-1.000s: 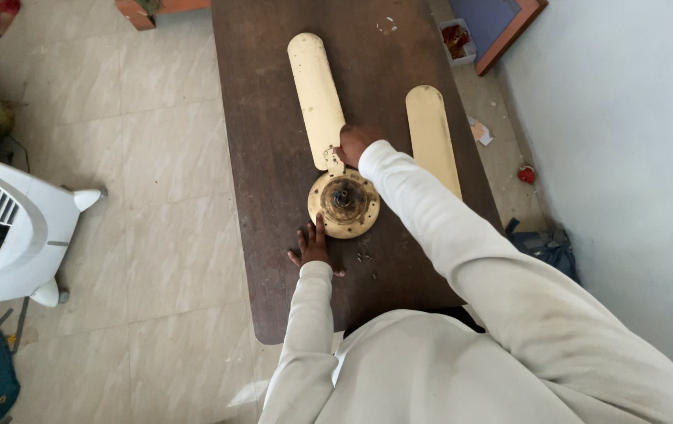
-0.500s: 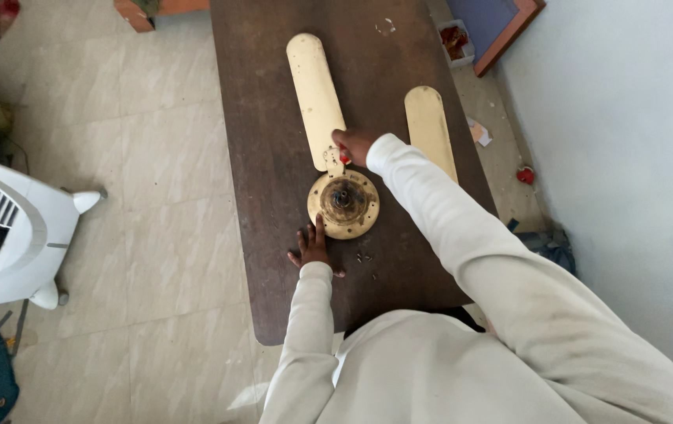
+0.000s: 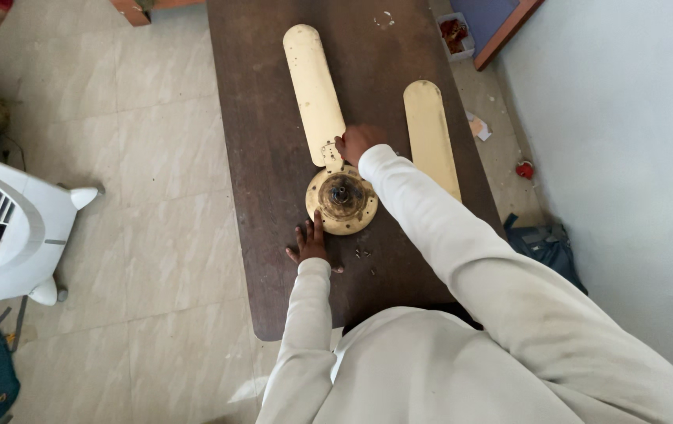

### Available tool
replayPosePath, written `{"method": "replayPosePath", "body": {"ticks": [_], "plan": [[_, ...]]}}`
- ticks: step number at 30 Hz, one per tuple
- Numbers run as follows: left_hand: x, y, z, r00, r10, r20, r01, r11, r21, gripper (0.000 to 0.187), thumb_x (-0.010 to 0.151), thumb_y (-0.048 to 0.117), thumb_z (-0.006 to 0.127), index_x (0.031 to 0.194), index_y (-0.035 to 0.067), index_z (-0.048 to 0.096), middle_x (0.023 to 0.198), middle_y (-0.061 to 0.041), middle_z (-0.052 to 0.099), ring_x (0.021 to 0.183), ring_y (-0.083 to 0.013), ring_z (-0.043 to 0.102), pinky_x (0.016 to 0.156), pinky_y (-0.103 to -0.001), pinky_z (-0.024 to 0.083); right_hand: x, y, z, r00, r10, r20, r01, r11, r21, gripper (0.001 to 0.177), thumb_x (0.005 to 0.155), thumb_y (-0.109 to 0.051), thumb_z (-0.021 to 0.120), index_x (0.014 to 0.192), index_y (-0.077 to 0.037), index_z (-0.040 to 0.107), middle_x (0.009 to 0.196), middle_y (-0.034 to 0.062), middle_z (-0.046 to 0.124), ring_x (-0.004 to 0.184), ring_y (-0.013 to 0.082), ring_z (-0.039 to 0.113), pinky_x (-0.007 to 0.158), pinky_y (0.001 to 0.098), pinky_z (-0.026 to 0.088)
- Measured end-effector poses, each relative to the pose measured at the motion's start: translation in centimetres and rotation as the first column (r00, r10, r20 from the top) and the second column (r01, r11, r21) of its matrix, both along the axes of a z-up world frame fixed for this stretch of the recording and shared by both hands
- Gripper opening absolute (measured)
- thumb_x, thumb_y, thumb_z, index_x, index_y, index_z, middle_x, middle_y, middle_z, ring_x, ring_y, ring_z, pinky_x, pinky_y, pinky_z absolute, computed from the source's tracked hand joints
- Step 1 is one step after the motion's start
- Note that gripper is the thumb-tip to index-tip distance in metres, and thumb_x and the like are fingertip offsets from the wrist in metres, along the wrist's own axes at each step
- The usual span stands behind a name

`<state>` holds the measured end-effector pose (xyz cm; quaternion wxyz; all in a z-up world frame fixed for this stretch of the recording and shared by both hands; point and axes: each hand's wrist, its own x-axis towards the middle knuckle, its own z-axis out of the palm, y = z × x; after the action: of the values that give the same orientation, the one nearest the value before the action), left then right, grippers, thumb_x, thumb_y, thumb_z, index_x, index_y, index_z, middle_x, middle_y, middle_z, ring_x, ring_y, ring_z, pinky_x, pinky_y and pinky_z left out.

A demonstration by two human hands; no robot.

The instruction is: The person attaches two fan blades to a fan motor hub on a table using a screwdriver. They align each blade, insert screws, and tighten them to secure the blades to the hub.

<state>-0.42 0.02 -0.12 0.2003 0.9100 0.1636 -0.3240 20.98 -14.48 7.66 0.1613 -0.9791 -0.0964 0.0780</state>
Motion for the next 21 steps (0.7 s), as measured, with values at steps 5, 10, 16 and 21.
{"method": "replayPosePath", "body": {"ticks": [5, 10, 16, 21], "plan": [[-0.1, 0.1, 0.1, 1.0, -0.01, 0.022, 0.01, 1.0, 0.025, 0.166, 0.053, 0.03, 0.105, 0.158, 0.048, -0.022, 0.175, 0.008, 0.001, 0.161, -0.025, 0.003, 0.124, -0.068, 0.011, 0.6, -3.5, -4.9, 0.985, -0.146, 0.087, 0.116, 0.95, 0.289, 0.041, 0.098, -0.044, 0.063, 0.092, -0.005, 0.071, 0.082, 0.0182, 0.071, 0.074, 0.0368, 0.067, 0.072, 0.0497, 0.055], [-2.1, 0.0, -0.8, 0.978, 0.004, 0.207, -0.014, 0.999, 0.044, 0.159, 0.05, 0.03, 0.106, 0.159, 0.044, -0.008, 0.17, -0.004, 0.016, 0.154, -0.0287, 0.022, 0.122, -0.062, 0.023, -2.2, -10.1, -9.4, 0.856, -0.194, -0.479, 0.515, 0.234, 0.825, 0.033, 0.099, -0.037, 0.062, 0.1, -0.005, 0.069, 0.077, 0.016, 0.068, 0.058, 0.0244, 0.055, 0.057, 0.043, 0.044], [-3.7, -1.1, -6.2, 0.952, -0.046, 0.303, 0.036, 0.999, 0.039, 0.114, 0.072, 0.026, 0.091, 0.162, 0.03, 0.021, 0.147, -0.01, 0.049, 0.136, -0.0338, 0.05, 0.11, -0.056, 0.042, -11.2, -13.9, -13.6, 0.661, 0.006, -0.751, 0.691, -0.396, 0.605, 0.033, 0.093, -0.025, 0.058, 0.114, -0.002, 0.069, 0.091, 0.0139, 0.076, 0.065, 0.0208, 0.062, 0.06, 0.0351, 0.053], [-4.9, -3.1, -10.7, 0.69, -0.074, 0.72, 0.173, 0.983, -0.065, 0.079, 0.076, 0.018, 0.079, 0.148, 0.012, 0.046, 0.141, -0.019, 0.055, 0.126, -0.039, 0.056, 0.103, -0.05, 0.047, -16.2, -14.8, -14.9, 0.716, -0.025, -0.697, 0.646, -0.354, 0.676, 0.041, 0.092, -0.015, 0.064, 0.131, -0.005, 0.055, 0.106, 0.0172, 0.073, 0.079, 0.0267, 0.07, 0.064, 0.039, 0.058]]}}
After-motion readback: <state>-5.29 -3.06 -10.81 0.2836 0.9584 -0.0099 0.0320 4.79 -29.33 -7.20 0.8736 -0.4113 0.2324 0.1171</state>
